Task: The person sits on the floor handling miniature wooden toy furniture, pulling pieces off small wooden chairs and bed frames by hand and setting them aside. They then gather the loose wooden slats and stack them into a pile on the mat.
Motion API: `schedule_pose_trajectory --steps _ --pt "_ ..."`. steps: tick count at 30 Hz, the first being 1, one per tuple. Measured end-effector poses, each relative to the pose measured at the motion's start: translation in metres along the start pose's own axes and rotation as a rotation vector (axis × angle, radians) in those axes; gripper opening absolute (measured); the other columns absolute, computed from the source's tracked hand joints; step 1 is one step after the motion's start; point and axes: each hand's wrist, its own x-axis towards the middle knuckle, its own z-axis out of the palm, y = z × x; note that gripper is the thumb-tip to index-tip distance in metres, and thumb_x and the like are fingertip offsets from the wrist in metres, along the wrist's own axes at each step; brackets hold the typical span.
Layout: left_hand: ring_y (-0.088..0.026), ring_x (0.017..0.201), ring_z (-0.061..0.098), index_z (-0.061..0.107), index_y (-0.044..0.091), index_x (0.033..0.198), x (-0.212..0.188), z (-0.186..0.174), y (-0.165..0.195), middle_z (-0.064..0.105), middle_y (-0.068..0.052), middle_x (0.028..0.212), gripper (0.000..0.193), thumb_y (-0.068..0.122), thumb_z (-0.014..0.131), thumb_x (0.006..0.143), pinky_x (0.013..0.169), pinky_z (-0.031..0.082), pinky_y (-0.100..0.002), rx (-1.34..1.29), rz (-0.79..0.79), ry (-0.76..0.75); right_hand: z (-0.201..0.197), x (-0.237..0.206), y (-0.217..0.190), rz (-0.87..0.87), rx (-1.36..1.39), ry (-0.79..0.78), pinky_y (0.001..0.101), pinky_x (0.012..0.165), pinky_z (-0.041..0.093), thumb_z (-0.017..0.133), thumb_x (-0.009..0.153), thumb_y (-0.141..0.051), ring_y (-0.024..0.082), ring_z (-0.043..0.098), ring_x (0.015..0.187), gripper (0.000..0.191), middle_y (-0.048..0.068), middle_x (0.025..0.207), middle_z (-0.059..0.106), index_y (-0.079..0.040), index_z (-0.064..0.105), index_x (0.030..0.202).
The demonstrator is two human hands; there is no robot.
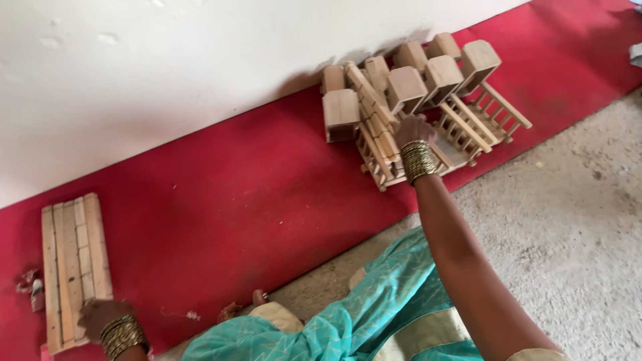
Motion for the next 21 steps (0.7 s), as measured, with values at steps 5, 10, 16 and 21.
schedule_pose_trajectory --steps 5,10,16,21 --pt "-0.033 0.114 0.06 0.053 -0.005 0.143 0.016 0.005 -0.003 0.054 -0.023 0.134 0.08 0.057 0.065 0.094 0.076 0.065 -0.047 0.092 0.029 0.105 0.003 0.005 -0.002 -0.045 0.011 -0.07 0.0442 0.069 0.053 0.052 0.096 -0.074 0.021 0.064 0.074 0.07 0.01 0.082 0.07 -0.008 0.074 0.098" --pt "-0.037 0.13 0.051 0.052 -0.009 0.138 0.034 -0.005 -0.003 0.045 -0.025 0.146 0.106 0.076 0.071 0.077 0.08 0.061 -0.053 -0.043 -0.079 0.046 0.012 0.002 0.001 -0.012 0.12 0.001 0.0485 0.073 0.055 0.056 0.099 -0.067 0.027 0.069 0.084 0.065 0.011 0.087 0.069 -0.005 0.075 0.095" --pt "-0.038 0.127 0.058 0.061 -0.006 0.134 0.047 -0.013 0.001 0.059 -0.026 0.139 0.112 0.085 0.07 0.071 0.09 0.062 -0.052 -0.02 -0.129 -0.262 0.01 -0.004 0.008 -0.093 0.268 0.366 0.0545 0.074 0.051 0.065 0.098 -0.048 0.03 0.065 0.079 0.045 0.017 0.099 0.068 -0.007 0.07 0.08" --pt "-0.04 0.095 0.078 0.057 -0.003 0.133 0.029 -0.014 0.019 0.07 -0.028 0.118 0.098 0.078 0.067 0.078 0.082 0.066 -0.054 -0.127 -0.089 -0.379 -0.003 -0.022 -0.013 -0.156 0.303 0.413 0.0411 0.056 0.054 0.062 0.102 -0.043 0.021 0.061 0.059 0.041 0.013 0.099 0.067 -0.008 0.067 0.083"
